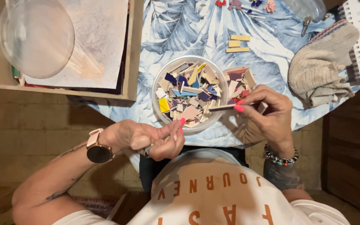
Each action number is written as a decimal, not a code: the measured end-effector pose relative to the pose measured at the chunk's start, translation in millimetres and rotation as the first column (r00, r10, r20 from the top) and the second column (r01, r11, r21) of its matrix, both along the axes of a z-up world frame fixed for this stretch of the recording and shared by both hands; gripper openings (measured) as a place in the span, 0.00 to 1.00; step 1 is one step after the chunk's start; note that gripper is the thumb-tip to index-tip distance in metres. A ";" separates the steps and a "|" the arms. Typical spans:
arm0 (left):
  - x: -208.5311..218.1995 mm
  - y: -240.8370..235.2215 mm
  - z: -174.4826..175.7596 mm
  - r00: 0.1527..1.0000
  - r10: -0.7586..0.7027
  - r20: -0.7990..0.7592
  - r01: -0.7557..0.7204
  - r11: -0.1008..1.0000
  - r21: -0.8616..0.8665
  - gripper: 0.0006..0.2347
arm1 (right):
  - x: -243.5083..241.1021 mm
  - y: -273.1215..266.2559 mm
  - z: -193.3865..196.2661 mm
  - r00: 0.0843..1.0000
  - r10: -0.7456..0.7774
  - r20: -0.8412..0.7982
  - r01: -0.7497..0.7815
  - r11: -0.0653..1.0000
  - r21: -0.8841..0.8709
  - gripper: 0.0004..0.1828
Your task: The person sorts small colored craft pieces from a clear plastic container onto a table. They pick individual pieces, examine them, and place them in small groups on the table surface.
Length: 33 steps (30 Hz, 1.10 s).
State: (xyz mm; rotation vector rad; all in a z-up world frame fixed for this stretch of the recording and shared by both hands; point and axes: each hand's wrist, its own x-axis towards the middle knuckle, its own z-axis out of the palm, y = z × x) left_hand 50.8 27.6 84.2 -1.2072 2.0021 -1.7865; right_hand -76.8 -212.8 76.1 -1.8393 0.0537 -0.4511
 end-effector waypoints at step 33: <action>-0.4 -29.6 6.0 0.735 0.190 -0.651 0.096 0.921 0.377 0.04 | 4.1 9.8 2.6 0.994 -0.107 0.006 0.103 0.939 -0.329 0.03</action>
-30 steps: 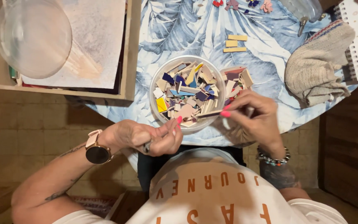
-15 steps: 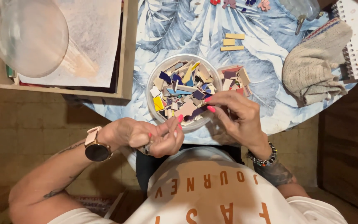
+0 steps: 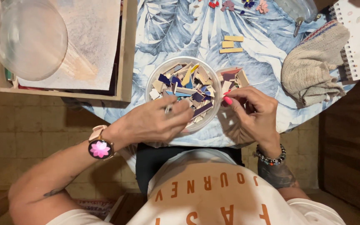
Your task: The person sorts small colored craft pieces from a clear plastic container onto a table. They pick individual pieces, examine them, and place them in small groups on the table surface.
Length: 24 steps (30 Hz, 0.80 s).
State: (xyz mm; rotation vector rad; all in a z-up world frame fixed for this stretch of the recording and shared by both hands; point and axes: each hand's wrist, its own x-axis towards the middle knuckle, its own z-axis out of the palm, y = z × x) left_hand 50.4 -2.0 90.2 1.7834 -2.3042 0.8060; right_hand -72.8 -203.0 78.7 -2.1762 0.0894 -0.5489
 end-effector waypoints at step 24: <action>12.0 -36.4 -9.9 0.914 0.247 -0.323 -0.198 0.964 0.176 0.14 | -6.6 -9.3 -1.7 0.997 0.077 -0.023 -0.075 0.994 0.076 0.05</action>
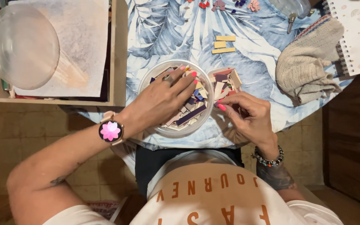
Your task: The person sorts small colored craft pieces from a clear plastic container onto a table. They pick individual pieces, examine them, and place them in small groups on the table surface.
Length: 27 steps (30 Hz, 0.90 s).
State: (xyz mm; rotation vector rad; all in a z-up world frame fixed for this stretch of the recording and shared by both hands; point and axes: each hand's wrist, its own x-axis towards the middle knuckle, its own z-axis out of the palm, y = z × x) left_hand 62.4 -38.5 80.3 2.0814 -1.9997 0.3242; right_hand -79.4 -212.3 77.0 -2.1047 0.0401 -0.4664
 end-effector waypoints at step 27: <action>-61.7 4.4 5.7 0.939 0.045 -0.341 -0.165 0.929 -0.332 0.07 | 12.9 -8.4 -19.7 0.981 -0.183 -0.056 0.065 0.045 0.997 0.18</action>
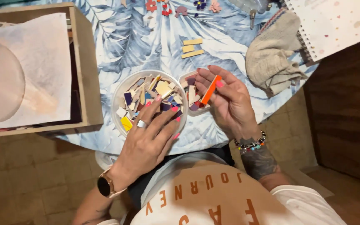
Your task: The person sorts small colored craft pieces from a clear plastic container onto a table. They pick individual pieces, examine them, and place them in small groups on the table surface.
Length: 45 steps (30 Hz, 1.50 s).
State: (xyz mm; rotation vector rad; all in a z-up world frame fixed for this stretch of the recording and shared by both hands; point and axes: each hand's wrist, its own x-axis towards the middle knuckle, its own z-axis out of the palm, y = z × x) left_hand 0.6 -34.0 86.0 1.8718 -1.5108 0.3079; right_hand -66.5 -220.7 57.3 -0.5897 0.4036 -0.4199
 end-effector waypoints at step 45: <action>7.3 71.2 -37.8 0.849 0.432 0.305 -0.436 0.898 -0.057 0.14 | -13.0 -5.5 0.5 0.996 0.086 0.030 -0.084 0.995 -0.060 0.15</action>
